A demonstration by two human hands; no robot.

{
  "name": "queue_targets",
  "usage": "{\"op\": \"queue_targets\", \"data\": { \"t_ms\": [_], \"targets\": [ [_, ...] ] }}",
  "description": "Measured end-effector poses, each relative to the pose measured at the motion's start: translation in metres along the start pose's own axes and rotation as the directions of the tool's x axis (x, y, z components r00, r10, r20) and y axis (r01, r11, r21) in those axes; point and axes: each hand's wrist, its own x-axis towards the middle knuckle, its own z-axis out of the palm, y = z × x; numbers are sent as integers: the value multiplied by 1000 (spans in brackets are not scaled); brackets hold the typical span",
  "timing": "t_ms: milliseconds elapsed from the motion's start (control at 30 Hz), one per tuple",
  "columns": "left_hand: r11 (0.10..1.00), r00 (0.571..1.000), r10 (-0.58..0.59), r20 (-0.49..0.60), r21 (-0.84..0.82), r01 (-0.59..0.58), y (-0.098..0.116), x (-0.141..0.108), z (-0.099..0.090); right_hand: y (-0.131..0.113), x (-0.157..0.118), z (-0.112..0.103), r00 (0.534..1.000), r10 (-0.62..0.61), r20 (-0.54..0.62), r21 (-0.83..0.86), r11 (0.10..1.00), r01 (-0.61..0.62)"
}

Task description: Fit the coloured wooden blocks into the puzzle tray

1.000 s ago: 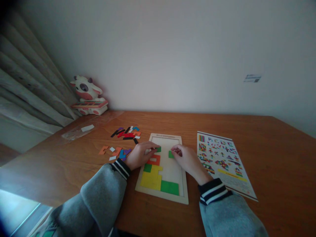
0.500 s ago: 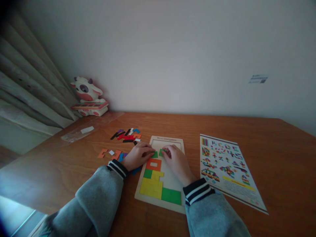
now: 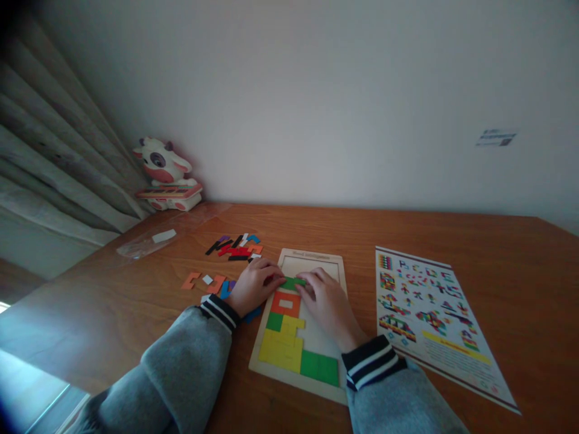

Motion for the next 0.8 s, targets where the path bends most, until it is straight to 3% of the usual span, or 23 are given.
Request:
{"op": "queue_targets", "data": {
  "t_ms": [200,333,467,633,800],
  "targets": [
    [991,988,119,99,45,-124,8,-4,-5,-4,-3,-5,995,-83,-47,0,997,83],
    [991,977,88,192,79,-105,13,-7,-7,-6,-5,-7,983,-164,83,56,986,159],
    [995,984,46,174,75,-60,9,-8,-5,0,-5,-15,984,-117,135,-27,992,121],
    [995,983,101,156,8,-104,6,-7,-3,10,-10,-41,984,-83,158,-167,980,109],
    [992,980,128,150,-18,-127,10,-5,-6,6,-17,-55,970,-90,225,-131,984,121]
  ]
}}
